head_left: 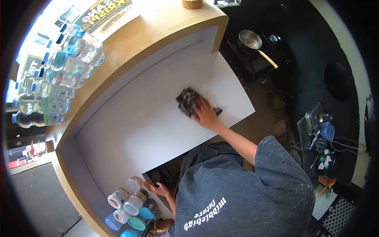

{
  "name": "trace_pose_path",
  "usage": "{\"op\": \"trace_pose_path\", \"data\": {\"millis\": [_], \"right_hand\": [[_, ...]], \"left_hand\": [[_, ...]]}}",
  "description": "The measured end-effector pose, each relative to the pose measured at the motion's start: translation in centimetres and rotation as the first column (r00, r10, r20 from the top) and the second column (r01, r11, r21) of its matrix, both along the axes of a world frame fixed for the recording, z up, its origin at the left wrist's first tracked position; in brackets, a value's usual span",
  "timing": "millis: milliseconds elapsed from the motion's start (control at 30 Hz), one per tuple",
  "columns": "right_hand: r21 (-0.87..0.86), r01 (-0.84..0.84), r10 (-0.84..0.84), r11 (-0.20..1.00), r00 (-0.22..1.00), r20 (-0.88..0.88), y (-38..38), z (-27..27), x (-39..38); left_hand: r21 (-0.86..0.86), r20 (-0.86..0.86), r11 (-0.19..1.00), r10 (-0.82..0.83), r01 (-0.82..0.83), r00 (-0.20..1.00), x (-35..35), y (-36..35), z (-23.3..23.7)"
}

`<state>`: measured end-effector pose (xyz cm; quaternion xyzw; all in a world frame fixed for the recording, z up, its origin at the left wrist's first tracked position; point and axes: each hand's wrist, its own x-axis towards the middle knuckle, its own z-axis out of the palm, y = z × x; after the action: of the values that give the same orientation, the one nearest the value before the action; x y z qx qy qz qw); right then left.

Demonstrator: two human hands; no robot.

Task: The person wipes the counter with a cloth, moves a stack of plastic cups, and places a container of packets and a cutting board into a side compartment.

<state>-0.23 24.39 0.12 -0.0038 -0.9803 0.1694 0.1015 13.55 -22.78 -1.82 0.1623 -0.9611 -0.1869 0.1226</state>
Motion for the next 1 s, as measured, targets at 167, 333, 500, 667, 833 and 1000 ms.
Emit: {"op": "trace_pose_path", "data": {"millis": [167,333,500,667,833,1000], "right_hand": [[0.043,0.121,-0.125,0.992,0.987,0.100,0.6,0.2,7.2],[0.172,0.532,-0.532,0.829,0.845,-0.050,10.2,-1.4,10.8],[0.049,0.642,-0.641,0.765,0.767,-0.029,15.1,1.3,8.5],[0.026,0.468,-0.468,0.883,0.884,-0.007,11.0,1.7,9.1],[-0.253,0.422,-0.445,0.871,0.895,-0.037,8.0,3.1,9.2],[-0.456,0.685,-0.666,0.569,0.708,0.233,10.5,2.4,7.4]], "left_hand": [[0.031,0.004,0.998,-0.053,0.053,0.999,0.2,-0.2,0.4],[0.027,-0.011,0.998,-0.049,0.049,0.999,0.0,-0.5,0.1],[0.006,-0.018,0.999,-0.044,0.044,0.999,0.1,-0.8,-0.6],[0.012,-0.051,0.998,-0.056,0.057,0.997,0.2,-1.0,-1.0],[0.017,-0.045,0.998,-0.058,0.059,0.997,0.3,-0.5,-0.2],[0.004,-0.043,0.998,-0.067,0.067,0.997,0.2,-0.5,-0.1]]}}
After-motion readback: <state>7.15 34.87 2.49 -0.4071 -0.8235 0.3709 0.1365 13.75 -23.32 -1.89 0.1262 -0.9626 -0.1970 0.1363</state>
